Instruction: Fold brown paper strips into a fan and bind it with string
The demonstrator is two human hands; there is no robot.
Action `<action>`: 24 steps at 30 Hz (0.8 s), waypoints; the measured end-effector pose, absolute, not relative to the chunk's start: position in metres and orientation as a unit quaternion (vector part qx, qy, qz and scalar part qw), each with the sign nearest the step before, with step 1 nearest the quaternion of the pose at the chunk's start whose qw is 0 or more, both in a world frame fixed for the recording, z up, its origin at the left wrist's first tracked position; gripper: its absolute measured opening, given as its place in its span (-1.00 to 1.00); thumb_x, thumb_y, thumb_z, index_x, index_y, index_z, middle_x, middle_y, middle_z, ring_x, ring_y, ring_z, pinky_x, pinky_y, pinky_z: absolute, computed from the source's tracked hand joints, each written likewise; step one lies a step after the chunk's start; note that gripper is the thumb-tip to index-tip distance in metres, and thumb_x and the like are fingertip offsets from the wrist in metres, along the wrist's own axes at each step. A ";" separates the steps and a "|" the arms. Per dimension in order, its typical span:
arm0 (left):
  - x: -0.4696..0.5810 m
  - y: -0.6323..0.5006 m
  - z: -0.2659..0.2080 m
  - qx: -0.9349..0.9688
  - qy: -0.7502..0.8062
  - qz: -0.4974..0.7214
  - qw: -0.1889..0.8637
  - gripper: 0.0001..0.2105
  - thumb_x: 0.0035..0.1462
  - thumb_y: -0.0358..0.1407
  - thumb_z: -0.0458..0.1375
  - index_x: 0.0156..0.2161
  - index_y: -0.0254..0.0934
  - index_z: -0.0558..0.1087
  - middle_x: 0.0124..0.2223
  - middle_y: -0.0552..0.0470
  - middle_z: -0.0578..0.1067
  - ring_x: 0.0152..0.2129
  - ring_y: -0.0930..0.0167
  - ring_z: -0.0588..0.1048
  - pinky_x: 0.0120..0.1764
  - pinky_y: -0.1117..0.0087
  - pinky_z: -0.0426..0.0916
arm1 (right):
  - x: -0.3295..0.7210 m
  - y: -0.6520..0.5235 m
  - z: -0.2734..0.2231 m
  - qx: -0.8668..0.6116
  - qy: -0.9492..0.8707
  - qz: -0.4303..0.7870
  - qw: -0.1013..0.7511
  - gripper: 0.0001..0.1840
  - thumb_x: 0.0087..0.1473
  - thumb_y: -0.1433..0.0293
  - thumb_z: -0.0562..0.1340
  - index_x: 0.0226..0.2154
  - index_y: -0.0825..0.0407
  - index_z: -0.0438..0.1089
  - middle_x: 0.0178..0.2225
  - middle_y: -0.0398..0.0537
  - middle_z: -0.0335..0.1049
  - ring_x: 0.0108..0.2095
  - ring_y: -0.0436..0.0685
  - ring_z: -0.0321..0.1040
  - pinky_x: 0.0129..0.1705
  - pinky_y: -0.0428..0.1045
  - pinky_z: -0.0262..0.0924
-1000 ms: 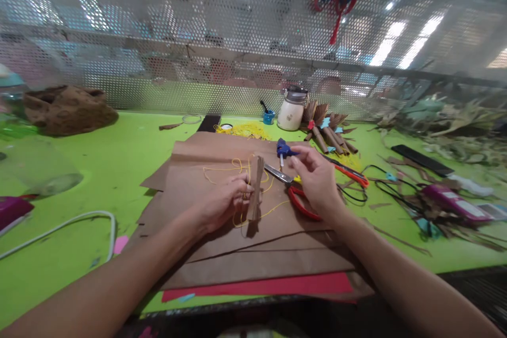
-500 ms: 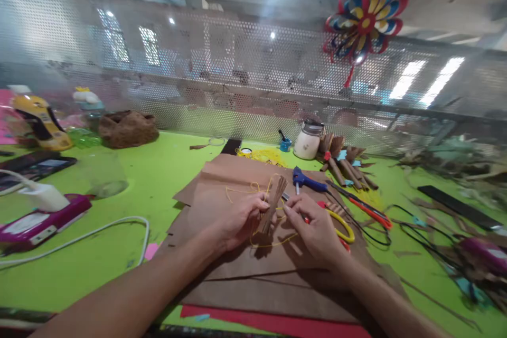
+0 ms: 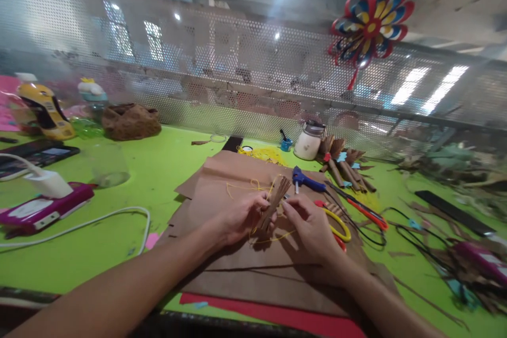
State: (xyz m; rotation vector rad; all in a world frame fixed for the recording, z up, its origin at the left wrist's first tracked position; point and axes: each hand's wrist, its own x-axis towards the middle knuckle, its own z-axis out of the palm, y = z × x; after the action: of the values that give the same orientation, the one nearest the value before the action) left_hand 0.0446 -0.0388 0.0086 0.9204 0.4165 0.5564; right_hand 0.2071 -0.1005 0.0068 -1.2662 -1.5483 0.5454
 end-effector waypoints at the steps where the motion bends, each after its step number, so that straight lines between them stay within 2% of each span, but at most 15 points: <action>1: 0.045 -0.039 0.008 0.436 0.198 0.264 0.837 -0.76 -0.06 -0.39 0.07 -0.20 -0.33 0.35 -0.44 0.04 0.42 -0.58 0.50 0.38 -0.45 0.48 0.27 | 0.206 -0.102 0.008 -0.528 -0.654 0.222 0.494 -0.75 0.15 0.27 0.12 -0.44 0.06 0.38 -0.45 -0.04 0.41 -0.41 0.08 0.35 -0.34 -0.02 0.25; 6: 0.045 -0.038 0.009 0.451 0.206 0.286 0.820 -0.83 -0.05 -0.36 0.12 -0.27 -0.32 0.36 -0.40 0.04 0.43 -0.53 0.47 0.41 -0.42 0.46 0.30 | 0.203 -0.108 0.008 -0.531 -0.687 0.165 0.468 -0.65 0.16 0.28 0.10 -0.58 0.07 0.35 -0.58 -0.12 0.31 -0.53 0.01 0.22 -0.48 -0.08 0.11; 11: 0.046 -0.037 0.011 0.458 0.203 0.316 0.806 -0.85 -0.04 -0.37 0.16 -0.28 -0.31 0.37 -0.41 0.07 0.42 -0.49 0.49 0.42 -0.36 0.46 0.31 | 0.198 -0.110 0.004 -0.511 -0.686 0.188 0.482 -0.75 0.13 0.28 0.14 -0.48 0.06 0.35 -0.53 -0.11 0.33 -0.52 0.00 0.24 -0.50 -0.10 0.14; 15: 0.047 -0.037 0.011 0.477 0.190 0.322 0.795 -0.82 0.00 -0.37 0.21 -0.24 -0.32 0.40 -0.34 0.02 0.45 -0.43 0.49 0.44 -0.34 0.49 0.28 | 0.201 -0.106 0.005 -0.499 -0.691 0.178 0.492 -0.83 0.11 0.38 0.13 -0.25 0.07 0.38 -0.34 0.00 0.41 -0.36 0.08 0.35 -0.33 -0.02 0.27; 20: 0.046 -0.036 0.011 0.465 0.182 0.344 0.795 -0.78 -0.03 -0.36 0.28 -0.24 -0.32 0.42 -0.31 0.03 0.45 -0.43 0.53 0.41 -0.36 0.54 0.28 | 0.207 -0.108 0.010 -0.470 -0.722 0.068 0.503 -0.47 0.01 0.60 0.05 0.05 0.02 0.25 -0.03 0.09 0.28 -0.03 0.16 0.23 -0.01 0.12 0.18; 22: 0.045 -0.034 0.010 0.455 0.184 0.353 0.796 -0.78 -0.03 -0.34 0.29 -0.25 -0.32 0.42 -0.32 0.03 0.45 -0.44 0.52 0.42 -0.34 0.51 0.30 | 0.208 -0.113 0.012 -0.429 -0.754 0.069 0.492 -0.49 -0.04 0.65 0.03 -0.06 -0.02 0.36 0.00 0.04 0.28 0.03 0.17 0.19 0.04 0.15 0.13; 24: 0.044 -0.032 0.010 0.453 0.194 0.355 0.794 -0.79 -0.03 -0.31 0.29 -0.26 -0.31 0.40 -0.33 0.03 0.46 -0.42 0.50 0.43 -0.31 0.48 0.31 | 0.209 -0.117 0.014 -0.391 -0.758 0.079 0.516 -0.63 -0.05 0.67 0.02 -0.38 -0.02 0.43 -0.20 -0.03 0.40 -0.11 0.14 0.28 -0.06 0.12 0.18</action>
State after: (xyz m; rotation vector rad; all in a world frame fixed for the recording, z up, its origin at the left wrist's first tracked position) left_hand 0.0440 -0.0323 0.0099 0.9747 0.4163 0.7633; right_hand 0.2093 -0.1172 0.0144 -0.9396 -1.8209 0.1899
